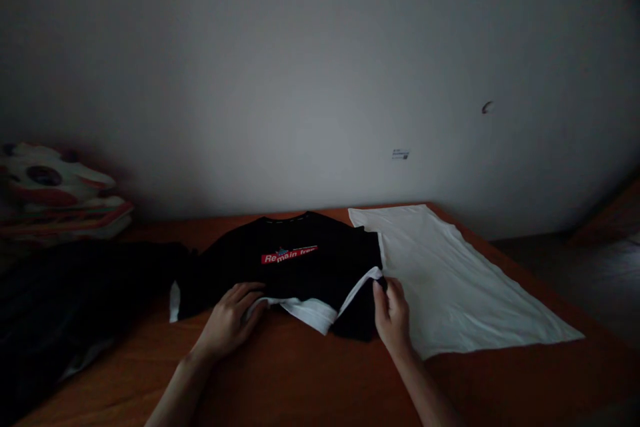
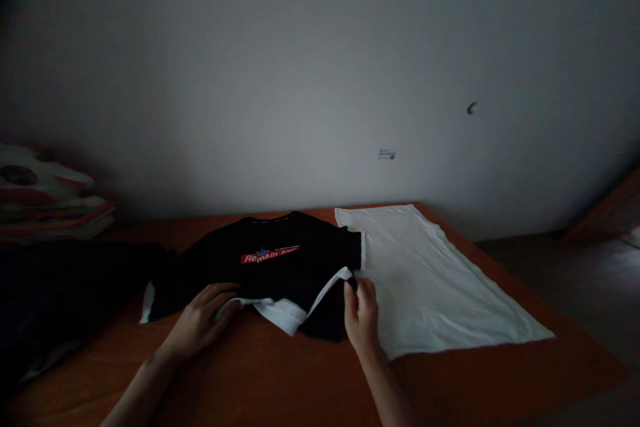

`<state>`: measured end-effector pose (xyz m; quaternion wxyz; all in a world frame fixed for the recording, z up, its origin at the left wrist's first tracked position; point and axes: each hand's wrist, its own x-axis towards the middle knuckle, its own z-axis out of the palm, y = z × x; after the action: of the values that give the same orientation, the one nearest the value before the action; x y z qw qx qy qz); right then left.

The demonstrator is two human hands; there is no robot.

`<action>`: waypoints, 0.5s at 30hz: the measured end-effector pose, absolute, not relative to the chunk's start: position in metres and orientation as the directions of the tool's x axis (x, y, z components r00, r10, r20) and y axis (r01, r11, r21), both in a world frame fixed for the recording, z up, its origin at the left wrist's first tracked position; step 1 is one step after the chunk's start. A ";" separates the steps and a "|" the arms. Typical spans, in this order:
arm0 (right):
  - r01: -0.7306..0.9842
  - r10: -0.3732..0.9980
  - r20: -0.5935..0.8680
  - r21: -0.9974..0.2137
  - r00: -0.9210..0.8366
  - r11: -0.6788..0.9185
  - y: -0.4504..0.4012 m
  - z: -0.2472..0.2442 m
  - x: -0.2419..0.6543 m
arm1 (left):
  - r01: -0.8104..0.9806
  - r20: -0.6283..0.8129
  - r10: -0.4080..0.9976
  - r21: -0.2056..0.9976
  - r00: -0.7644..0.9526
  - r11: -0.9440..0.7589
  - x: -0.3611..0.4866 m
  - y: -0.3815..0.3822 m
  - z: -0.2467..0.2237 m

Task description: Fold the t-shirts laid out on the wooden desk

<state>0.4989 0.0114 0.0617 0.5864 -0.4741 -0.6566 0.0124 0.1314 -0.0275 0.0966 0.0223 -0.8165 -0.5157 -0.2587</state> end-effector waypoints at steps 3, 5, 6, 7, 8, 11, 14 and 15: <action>0.571 0.705 0.687 -0.654 0.175 0.496 0.014 0.059 0.500 | 0.867 0.399 0.852 0.218 0.340 -0.448 0.130 -0.029 0.095; 0.537 0.746 0.644 -0.695 0.169 0.478 0.016 0.060 0.498 | 0.877 0.378 0.864 0.212 0.333 -0.430 0.122 -0.033 0.092; 0.523 0.759 0.628 -0.711 0.171 0.471 0.016 0.061 0.496 | 0.879 0.376 0.867 0.216 0.327 -0.425 0.116 -0.036 0.090; 0.512 0.769 0.614 -0.724 0.175 0.462 0.017 0.062 0.495 | 0.878 0.377 0.868 0.225 0.322 -0.423 0.110 -0.039 0.089; 0.506 0.778 0.602 -0.735 0.181 0.451 0.017 0.063 0.494 | 0.873 0.379 0.869 0.238 0.319 -0.425 0.104 -0.043 0.088; 0.519 0.797 0.566 -0.755 0.208 0.401 0.012 0.067 0.494 | 0.863 0.372 0.873 0.270 0.316 -0.428 0.090 -0.054 0.094; 0.485 0.871 0.446 -0.819 0.204 0.306 -0.001 0.075 0.500 | 0.860 0.336 0.895 0.316 0.293 -0.400 0.082 -0.062 0.109; 0.434 0.918 0.350 -0.868 0.187 0.242 -0.006 0.079 0.502 | 0.855 0.320 0.906 0.347 0.277 -0.384 0.080 -0.065 0.116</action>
<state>0.5018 -0.0056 0.0786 0.5186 -0.5697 -0.5935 0.2331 0.0803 -0.0650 0.1157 -0.0533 -0.7973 -0.5523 -0.2376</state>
